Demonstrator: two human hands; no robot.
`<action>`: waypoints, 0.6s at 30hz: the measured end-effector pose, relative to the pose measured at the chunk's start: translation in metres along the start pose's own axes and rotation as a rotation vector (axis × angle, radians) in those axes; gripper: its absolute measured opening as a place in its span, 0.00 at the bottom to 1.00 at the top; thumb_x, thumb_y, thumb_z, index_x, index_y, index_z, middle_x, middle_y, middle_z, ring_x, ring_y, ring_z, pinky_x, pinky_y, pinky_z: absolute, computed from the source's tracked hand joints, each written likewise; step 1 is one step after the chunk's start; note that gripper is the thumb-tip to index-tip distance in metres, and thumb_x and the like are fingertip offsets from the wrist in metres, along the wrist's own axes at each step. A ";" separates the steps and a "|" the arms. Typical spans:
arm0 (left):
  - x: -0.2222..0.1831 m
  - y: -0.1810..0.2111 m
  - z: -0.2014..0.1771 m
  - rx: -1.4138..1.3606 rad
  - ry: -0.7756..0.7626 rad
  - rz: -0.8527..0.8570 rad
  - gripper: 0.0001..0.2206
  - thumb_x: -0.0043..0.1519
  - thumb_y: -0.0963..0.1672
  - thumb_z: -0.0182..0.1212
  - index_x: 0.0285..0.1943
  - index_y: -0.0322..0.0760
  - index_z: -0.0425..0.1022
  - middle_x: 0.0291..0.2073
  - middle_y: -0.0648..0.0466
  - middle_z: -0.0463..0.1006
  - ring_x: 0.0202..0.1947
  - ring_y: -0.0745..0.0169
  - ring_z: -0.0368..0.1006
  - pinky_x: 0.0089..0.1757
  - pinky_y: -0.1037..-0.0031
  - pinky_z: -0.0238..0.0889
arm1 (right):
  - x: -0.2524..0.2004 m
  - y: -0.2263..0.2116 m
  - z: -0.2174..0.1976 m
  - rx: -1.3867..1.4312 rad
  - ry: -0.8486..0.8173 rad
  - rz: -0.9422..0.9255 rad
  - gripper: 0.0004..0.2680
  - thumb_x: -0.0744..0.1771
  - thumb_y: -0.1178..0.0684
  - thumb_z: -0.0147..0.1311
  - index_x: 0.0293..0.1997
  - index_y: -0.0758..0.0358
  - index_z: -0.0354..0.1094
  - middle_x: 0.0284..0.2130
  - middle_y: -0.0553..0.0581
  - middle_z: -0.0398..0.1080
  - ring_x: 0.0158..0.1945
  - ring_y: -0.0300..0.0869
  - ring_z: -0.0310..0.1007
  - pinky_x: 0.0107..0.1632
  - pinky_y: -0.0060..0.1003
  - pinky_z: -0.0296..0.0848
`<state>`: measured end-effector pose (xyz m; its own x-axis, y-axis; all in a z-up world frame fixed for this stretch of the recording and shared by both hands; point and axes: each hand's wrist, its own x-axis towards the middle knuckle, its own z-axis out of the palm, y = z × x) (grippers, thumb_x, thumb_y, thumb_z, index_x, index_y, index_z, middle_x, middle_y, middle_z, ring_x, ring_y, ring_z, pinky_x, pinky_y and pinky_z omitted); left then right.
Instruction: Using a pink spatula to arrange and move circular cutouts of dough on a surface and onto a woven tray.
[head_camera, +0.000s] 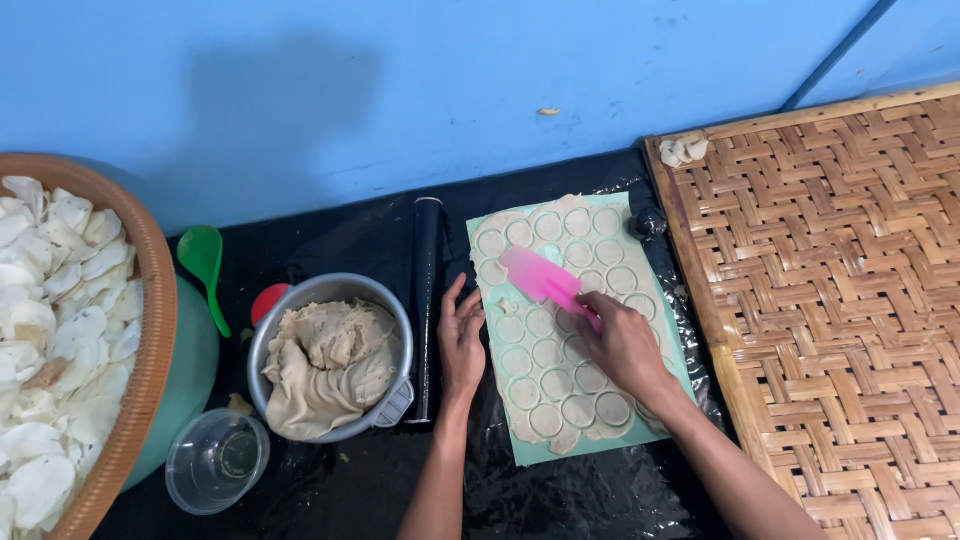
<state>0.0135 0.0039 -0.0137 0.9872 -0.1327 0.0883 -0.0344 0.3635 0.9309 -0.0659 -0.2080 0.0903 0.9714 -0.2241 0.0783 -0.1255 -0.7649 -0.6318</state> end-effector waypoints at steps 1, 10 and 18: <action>0.000 -0.001 0.000 0.000 -0.003 0.000 0.26 0.66 0.37 0.48 0.76 0.30 0.54 0.60 0.37 0.76 0.59 0.56 0.72 0.58 0.69 0.62 | 0.002 0.004 0.002 0.000 0.003 0.001 0.10 0.65 0.53 0.57 0.49 0.63 0.72 0.35 0.67 0.77 0.38 0.62 0.77 0.40 0.53 0.73; 0.000 0.001 0.000 0.012 0.017 -0.003 0.26 0.65 0.36 0.47 0.76 0.30 0.54 0.60 0.38 0.76 0.59 0.57 0.73 0.58 0.70 0.64 | 0.013 0.035 0.016 0.364 -0.255 0.202 0.09 0.67 0.51 0.58 0.49 0.62 0.74 0.30 0.53 0.78 0.30 0.34 0.77 0.34 0.32 0.74; 0.000 -0.008 -0.003 -0.054 0.030 -0.016 0.26 0.65 0.36 0.48 0.76 0.30 0.55 0.60 0.37 0.76 0.58 0.56 0.72 0.58 0.69 0.63 | 0.017 0.077 -0.006 0.636 -0.156 0.203 0.09 0.68 0.52 0.55 0.49 0.63 0.72 0.29 0.47 0.73 0.29 0.28 0.67 0.31 0.26 0.66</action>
<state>0.0141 0.0040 -0.0221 0.9918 -0.1118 0.0626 -0.0112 0.4107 0.9117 -0.0603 -0.2738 0.0475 0.9648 -0.1996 -0.1714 -0.2118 -0.2031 -0.9560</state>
